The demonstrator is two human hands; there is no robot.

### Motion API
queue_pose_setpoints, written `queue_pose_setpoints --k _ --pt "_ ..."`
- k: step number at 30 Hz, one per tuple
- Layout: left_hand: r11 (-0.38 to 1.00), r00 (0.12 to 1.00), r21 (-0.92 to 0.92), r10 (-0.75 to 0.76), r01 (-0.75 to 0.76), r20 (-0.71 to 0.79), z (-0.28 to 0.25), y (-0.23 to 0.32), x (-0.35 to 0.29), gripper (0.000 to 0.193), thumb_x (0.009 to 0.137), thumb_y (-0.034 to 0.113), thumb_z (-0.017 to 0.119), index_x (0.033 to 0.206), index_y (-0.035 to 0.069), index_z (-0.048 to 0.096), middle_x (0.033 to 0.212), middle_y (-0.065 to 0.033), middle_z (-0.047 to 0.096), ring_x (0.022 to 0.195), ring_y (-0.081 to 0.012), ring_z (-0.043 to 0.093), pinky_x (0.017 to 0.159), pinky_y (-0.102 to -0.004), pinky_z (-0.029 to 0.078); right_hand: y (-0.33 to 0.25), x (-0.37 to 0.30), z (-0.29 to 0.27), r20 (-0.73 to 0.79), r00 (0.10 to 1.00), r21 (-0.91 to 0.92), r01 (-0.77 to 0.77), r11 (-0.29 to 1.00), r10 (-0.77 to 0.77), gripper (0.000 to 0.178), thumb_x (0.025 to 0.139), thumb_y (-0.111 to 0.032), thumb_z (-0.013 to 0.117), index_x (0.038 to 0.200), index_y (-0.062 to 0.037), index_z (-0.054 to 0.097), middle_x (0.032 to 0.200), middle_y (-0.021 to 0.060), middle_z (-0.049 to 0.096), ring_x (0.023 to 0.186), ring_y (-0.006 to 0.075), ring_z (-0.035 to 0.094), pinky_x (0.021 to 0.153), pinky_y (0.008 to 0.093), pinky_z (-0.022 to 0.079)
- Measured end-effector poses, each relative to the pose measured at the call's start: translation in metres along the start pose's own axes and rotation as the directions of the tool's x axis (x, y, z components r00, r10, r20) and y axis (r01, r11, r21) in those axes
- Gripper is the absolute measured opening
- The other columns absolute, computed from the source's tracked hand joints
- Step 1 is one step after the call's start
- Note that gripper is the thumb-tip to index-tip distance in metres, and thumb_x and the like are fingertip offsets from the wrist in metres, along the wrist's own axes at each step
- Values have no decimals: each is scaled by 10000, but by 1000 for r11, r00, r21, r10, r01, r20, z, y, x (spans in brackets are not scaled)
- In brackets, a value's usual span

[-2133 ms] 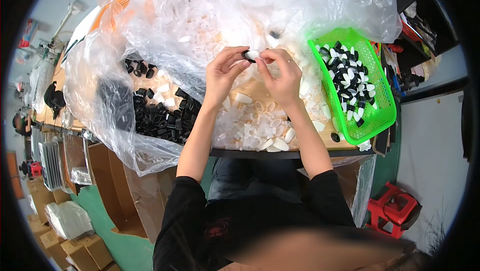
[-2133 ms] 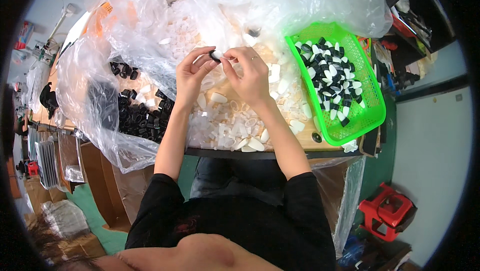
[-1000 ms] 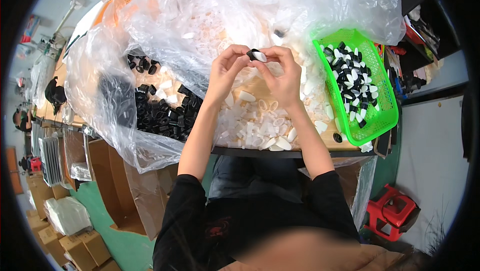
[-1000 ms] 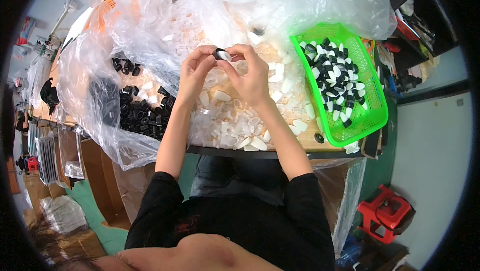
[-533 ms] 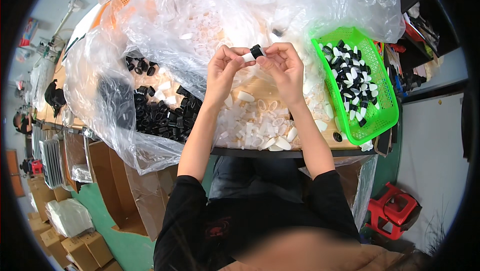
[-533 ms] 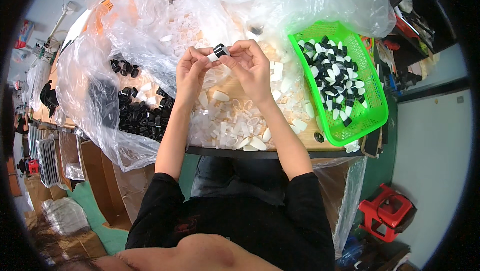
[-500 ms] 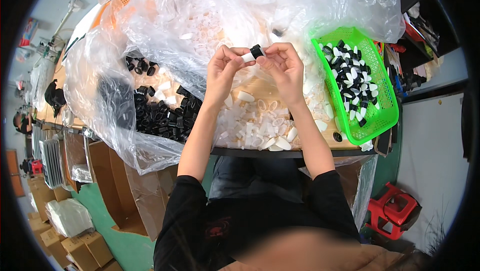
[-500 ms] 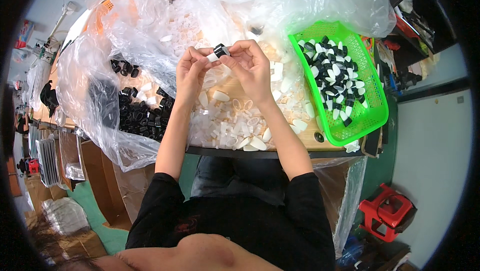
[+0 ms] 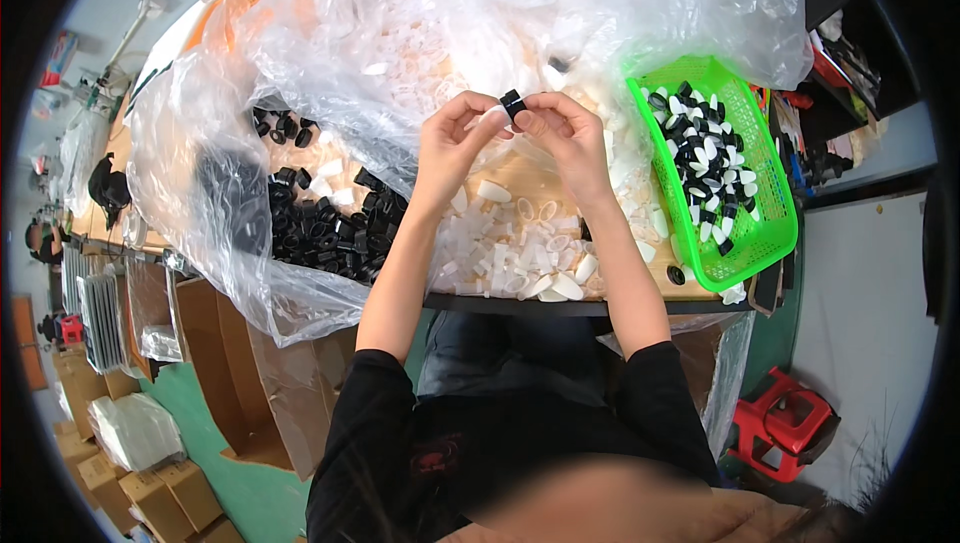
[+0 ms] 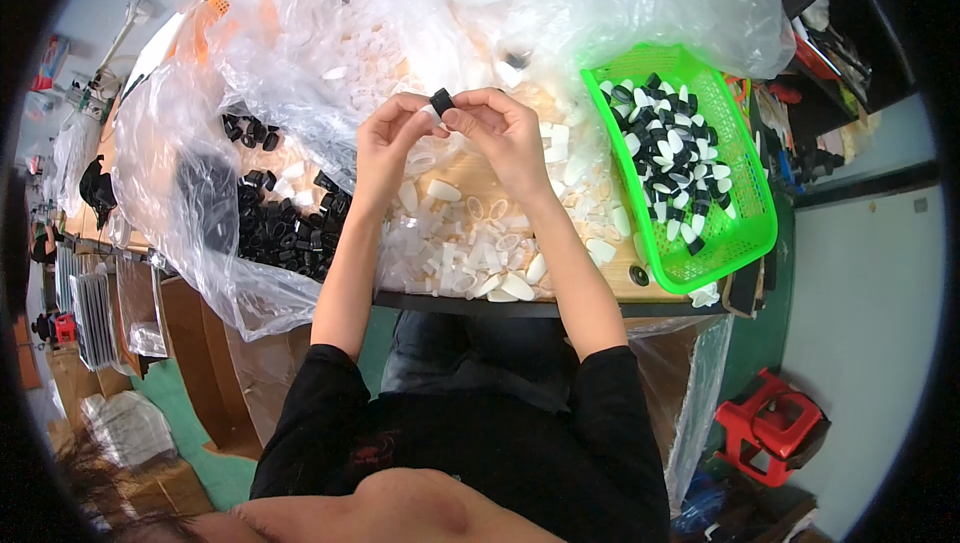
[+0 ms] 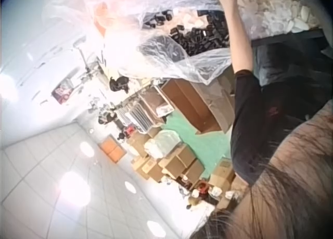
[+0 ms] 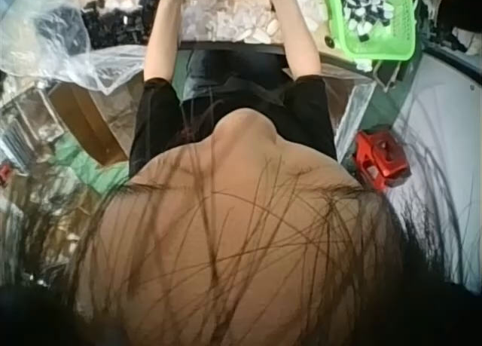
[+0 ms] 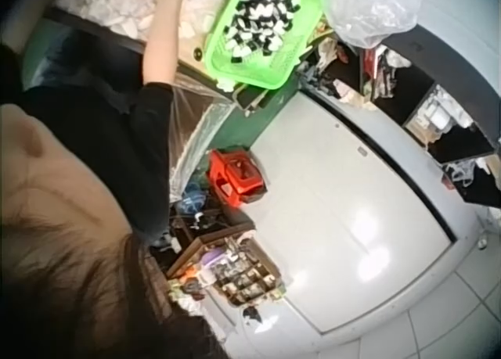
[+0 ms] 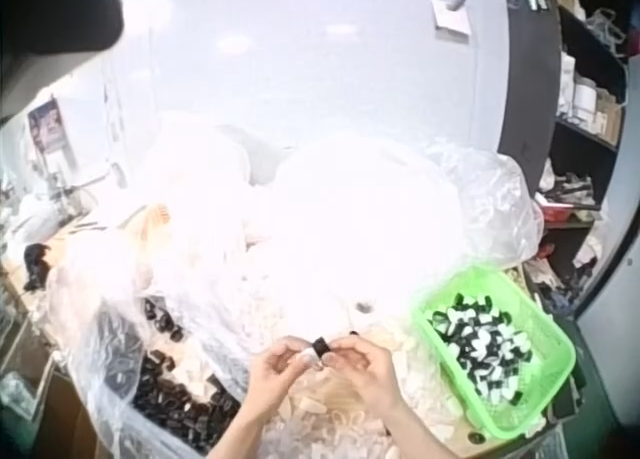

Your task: Assembling black and white plastic cap components by hand.

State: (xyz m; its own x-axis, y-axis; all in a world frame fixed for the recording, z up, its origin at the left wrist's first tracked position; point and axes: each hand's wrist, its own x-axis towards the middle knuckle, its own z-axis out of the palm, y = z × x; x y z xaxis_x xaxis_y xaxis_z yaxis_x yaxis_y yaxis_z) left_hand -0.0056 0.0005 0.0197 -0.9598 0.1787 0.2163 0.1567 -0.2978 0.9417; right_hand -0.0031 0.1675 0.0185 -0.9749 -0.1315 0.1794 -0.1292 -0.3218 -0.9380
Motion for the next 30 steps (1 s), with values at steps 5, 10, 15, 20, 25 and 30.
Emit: queue_pose_setpoints --k 5,10,15,20,25,30 --pt "999 999 -34 37 -38 -20 -1 -4 0 53 913 14 639 920 -30 609 991 -104 654 873 -146 641 811 -286 550 3 0 2 -14 1000 -12 21 1000 -22 208 863 -99 725 1031 2 656 962 53 697 883 100 643 800 235 495" --pt "997 999 -65 29 -32 -42 -1 -4 0 56 907 3 639 885 -31 600 1036 -131 659 897 -165 658 830 -292 557 7 0 4 -87 995 -19 53 998 -55 197 868 -88 717 1031 7 658 955 49 696 880 94 646 791 225 494" --pt "999 998 -37 18 -21 -64 -1 -6 0 80 922 51 631 893 -21 613 1006 -120 650 868 -177 665 841 -346 566 9 2 0 -63 996 -49 58 997 -61 177 874 -80 708 1018 11 662 938 48 691 869 97 648 789 226 494" --pt "998 999 -51 -48 47 -21 -1 -2 0 179 981 150 564 976 -18 626 984 -95 655 838 -151 649 824 -311 543 4 2 -4 -22 996 -20 85 996 -85 157 876 -77 704 998 14 666 935 39 682 865 93 642 789 225 491" --pt "972 993 230 -61 36 105 -14 -12 2 280 1005 236 531 1100 -16 606 994 -76 657 877 -134 636 811 -273 506 1 2 -6 -27 999 -83 39 996 -41 133 889 -71 685 994 9 669 927 18 651 845 100 622 797 230 484" --pt "999 996 44 -9 5 83 -9 -7 3 242 932 79 633 1147 -27 595 1028 -75 661 931 -123 624 830 -253 501 -4 5 -6 103 979 -234 196 952 -176 116 900 -86 670 993 -18 677 931 17 640 842 100 606 784 225 478"
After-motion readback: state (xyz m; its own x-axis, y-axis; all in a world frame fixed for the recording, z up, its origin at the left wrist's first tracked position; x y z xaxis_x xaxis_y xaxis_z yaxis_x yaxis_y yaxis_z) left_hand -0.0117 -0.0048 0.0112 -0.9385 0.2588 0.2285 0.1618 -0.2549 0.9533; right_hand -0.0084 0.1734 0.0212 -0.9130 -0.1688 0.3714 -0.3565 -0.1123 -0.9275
